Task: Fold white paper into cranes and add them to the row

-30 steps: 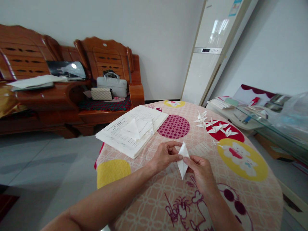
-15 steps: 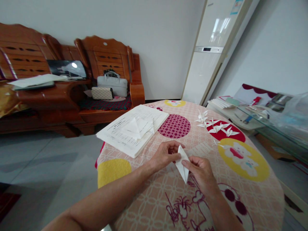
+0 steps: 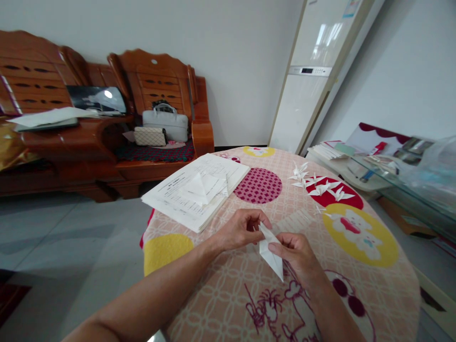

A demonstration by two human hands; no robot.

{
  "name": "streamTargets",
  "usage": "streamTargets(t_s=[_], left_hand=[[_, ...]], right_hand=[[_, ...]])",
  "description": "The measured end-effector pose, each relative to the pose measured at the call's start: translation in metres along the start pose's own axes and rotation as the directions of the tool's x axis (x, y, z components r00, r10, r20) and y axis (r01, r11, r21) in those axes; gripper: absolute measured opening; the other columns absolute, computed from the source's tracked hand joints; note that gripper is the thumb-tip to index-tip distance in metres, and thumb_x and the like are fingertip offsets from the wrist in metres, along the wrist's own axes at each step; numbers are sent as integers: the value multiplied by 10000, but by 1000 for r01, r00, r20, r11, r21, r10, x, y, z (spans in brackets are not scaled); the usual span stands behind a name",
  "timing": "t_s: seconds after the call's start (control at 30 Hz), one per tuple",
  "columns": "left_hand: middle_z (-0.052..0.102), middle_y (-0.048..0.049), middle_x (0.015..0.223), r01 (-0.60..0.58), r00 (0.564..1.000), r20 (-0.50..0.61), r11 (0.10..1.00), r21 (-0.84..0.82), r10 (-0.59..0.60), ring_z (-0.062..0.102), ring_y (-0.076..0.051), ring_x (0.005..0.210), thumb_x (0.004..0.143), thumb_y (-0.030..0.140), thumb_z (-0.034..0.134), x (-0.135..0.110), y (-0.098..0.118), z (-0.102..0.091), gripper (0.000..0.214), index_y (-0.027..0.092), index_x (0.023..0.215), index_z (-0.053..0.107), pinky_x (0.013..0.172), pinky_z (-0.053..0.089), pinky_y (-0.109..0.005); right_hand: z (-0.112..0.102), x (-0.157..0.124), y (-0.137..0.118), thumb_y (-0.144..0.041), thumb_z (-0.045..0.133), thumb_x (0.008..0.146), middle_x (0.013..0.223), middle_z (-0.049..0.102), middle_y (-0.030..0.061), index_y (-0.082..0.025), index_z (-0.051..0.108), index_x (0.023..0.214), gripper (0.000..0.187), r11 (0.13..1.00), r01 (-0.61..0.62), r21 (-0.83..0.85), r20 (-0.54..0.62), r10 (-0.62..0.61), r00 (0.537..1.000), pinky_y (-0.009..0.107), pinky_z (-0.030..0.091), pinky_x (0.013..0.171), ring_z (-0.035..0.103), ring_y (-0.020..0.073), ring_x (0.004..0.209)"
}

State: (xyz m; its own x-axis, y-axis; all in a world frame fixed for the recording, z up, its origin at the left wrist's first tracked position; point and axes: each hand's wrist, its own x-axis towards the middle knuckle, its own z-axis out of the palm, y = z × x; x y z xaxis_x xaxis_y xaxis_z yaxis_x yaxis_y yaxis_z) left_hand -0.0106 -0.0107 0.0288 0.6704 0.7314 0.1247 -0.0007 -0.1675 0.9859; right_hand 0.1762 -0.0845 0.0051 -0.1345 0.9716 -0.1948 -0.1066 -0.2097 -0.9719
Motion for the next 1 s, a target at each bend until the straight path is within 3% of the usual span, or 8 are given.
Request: streamTargets(t_s=[0.2,0.67,1.0], left_hand=[[602,0,604,4,1000,14,998,69,-5,522,-71,521,709,184,676,-5,11,-3,148,105,834,677,497,373,-165],[626,-27,635,69,997,-11,968,-240,-74,584,-94,523,733,276,701,0,-4,1,204,99,830,670,517,455,-187],[647,-42,632,85,994,-52,973,-213,-98,598,-104,510,734,289,705,-2,0,4,235,85,846,678,503,479,-194]], right_hand=[[-1,0,-1,-414,787,668,552,569,-12,-122,649,647,323,999,-23,-29,53,25,998,220,280,473,438,87,472],[2,1,0,-430,732,725,558,556,-18,-126,660,658,319,993,42,-111,61,-36,998,233,284,510,430,99,507],[4,-1,-3,-398,756,700,579,611,2,-127,694,653,282,999,17,-51,50,-14,999,240,330,528,482,115,518]])
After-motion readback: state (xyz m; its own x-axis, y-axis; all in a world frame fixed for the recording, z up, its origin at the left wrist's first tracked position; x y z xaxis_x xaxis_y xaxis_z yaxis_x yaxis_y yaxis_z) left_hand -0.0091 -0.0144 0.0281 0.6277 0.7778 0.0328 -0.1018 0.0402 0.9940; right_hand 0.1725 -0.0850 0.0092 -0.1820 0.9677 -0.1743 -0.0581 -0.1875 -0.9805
